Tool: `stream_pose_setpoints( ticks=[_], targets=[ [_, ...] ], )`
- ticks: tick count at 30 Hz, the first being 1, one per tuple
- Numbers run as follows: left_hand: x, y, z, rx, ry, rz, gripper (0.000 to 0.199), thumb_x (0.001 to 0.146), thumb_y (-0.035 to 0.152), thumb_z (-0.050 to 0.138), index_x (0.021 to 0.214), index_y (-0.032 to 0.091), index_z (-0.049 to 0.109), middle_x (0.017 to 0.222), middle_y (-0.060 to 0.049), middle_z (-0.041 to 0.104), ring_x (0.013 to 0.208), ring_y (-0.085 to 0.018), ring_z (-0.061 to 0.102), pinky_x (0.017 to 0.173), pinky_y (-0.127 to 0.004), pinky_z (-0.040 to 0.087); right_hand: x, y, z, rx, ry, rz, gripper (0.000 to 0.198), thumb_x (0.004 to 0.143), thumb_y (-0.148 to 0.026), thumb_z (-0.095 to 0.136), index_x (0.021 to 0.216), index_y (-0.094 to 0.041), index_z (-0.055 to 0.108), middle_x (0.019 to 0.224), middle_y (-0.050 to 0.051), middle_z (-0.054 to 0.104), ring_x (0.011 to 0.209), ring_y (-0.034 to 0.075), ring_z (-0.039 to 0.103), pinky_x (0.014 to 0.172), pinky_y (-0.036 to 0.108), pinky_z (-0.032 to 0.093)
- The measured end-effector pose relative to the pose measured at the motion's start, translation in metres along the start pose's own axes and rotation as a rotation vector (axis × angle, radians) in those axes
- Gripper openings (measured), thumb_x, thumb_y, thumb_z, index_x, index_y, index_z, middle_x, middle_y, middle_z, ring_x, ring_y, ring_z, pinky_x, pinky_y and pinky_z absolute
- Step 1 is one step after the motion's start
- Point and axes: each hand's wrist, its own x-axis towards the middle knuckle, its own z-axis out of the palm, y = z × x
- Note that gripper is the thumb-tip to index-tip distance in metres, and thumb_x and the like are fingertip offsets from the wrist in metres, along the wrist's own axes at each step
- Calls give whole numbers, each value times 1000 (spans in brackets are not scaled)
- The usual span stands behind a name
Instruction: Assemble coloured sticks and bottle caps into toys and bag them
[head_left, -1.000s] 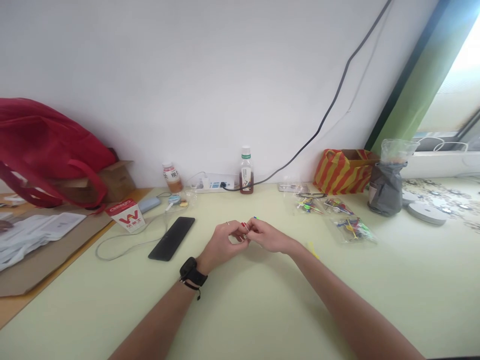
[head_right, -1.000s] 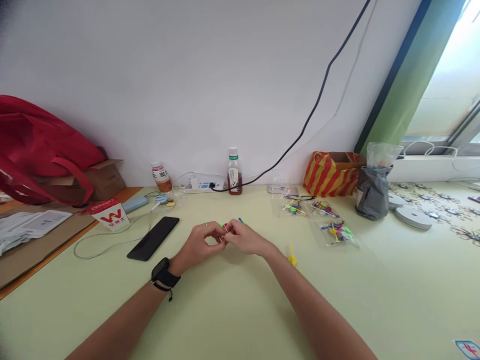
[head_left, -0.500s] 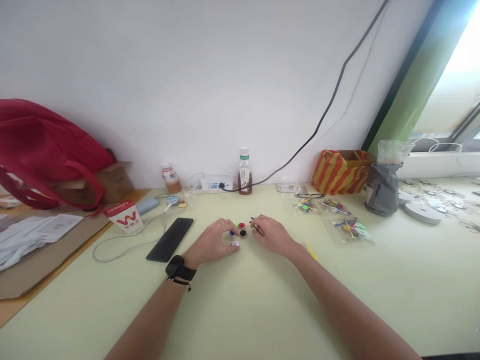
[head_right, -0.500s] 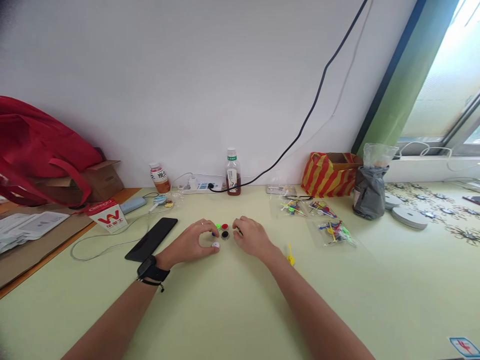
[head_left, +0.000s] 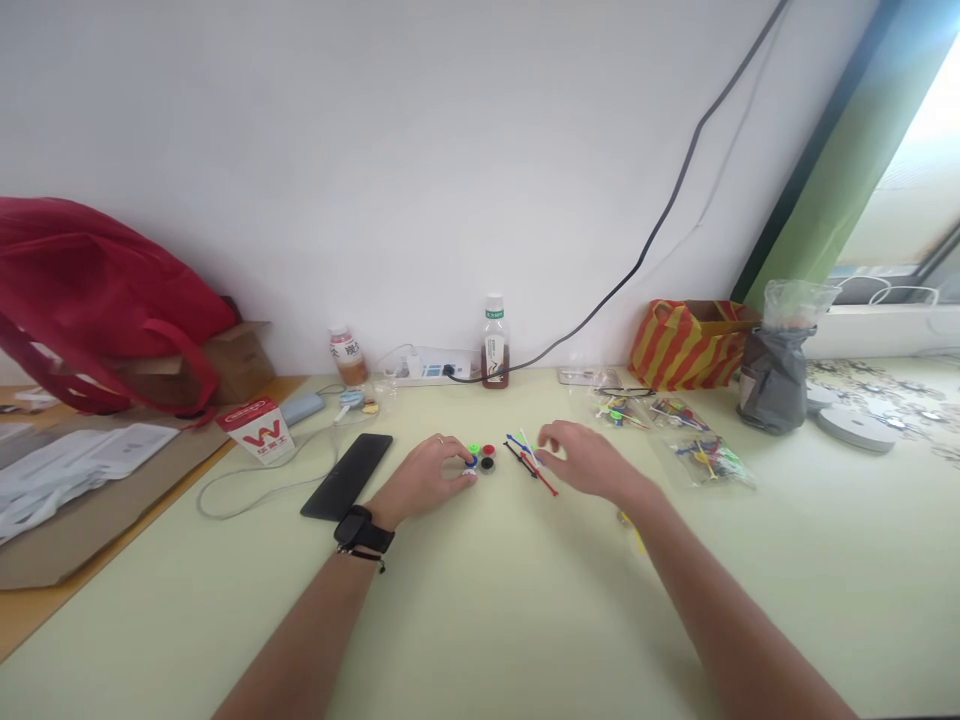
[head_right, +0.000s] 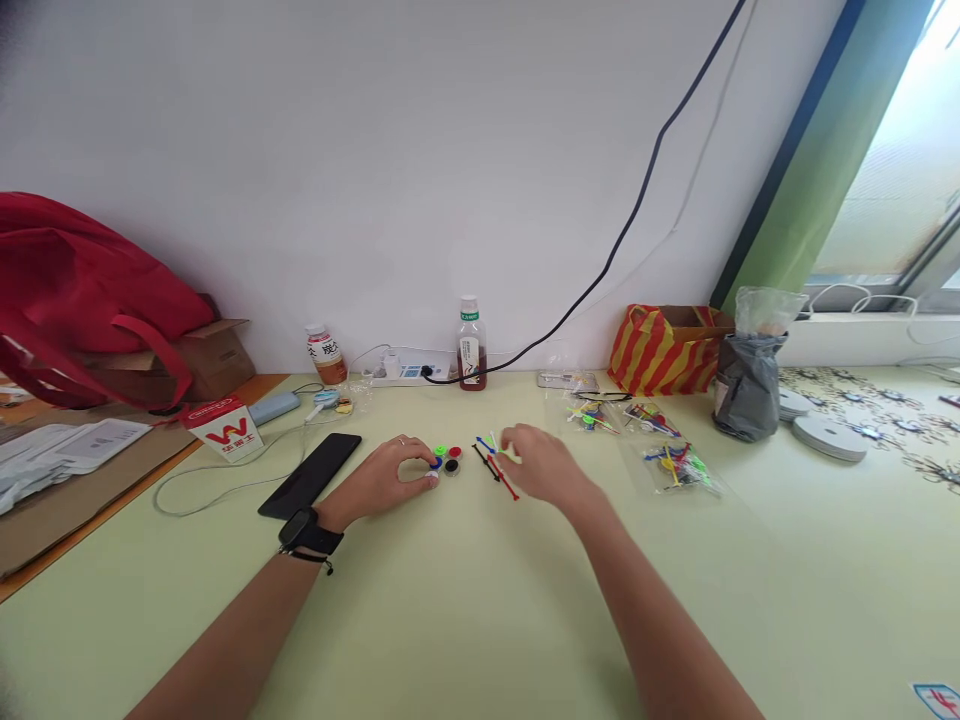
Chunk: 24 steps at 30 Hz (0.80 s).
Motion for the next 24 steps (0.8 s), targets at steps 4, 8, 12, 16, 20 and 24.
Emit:
stream_pose_setpoints(
  ticks=[4, 8, 12, 16, 20, 24],
  targets=[
    [0, 2, 2, 6, 30, 15, 18, 89, 37, 71, 104, 29, 76, 113, -3, 74, 110, -25, 67, 102, -42, 52, -38, 28, -24, -243, -149, 377, 21, 98, -37, 56, 105, -19, 64, 107, 12, 71, 98, 29, 67, 70, 32, 37],
    [-1, 11, 6, 30, 41, 73, 24, 90, 36, 71, 113, 31, 75, 125, -4, 71, 121, -27, 62, 106, -46, 50, -77, 37, -14, -302, -287, 451, 15, 98, -27, 51, 97, -17, 62, 102, 15, 70, 95, 31, 67, 65, 31, 32],
    [-2, 17, 10, 82, 11, 98, 30, 89, 36, 73, 118, 30, 75, 133, -6, 67, 126, -30, 58, 108, -50, 49, -91, 31, -3, -233, -244, 369, 18, 94, -11, 43, 83, -19, 55, 87, 10, 66, 76, 22, 63, 61, 31, 28],
    [-1, 21, 9, 63, 41, 89, 35, 89, 36, 73, 124, 30, 72, 134, -7, 66, 127, -30, 57, 108, -50, 50, -83, 22, -7, -67, -101, 249, 20, 96, -16, 41, 79, -21, 50, 79, 6, 62, 71, 20, 58, 60, 31, 28],
    [1, 31, 9, -55, 149, 105, 31, 95, 36, 67, 126, 30, 69, 127, -6, 69, 122, -25, 61, 107, -44, 51, -57, 2, -10, 365, -6, 63, 9, 98, -28, 46, 100, -23, 53, 79, 0, 63, 70, 18, 56, 61, 28, 38],
    [3, 47, 17, -219, 202, 113, 32, 97, 36, 66, 128, 28, 65, 122, -6, 72, 111, -22, 67, 100, -39, 54, -18, -25, 0, 793, -105, -97, 8, 94, -30, 52, 97, -22, 56, 81, 0, 65, 71, 16, 60, 65, 29, 49]
  ],
)
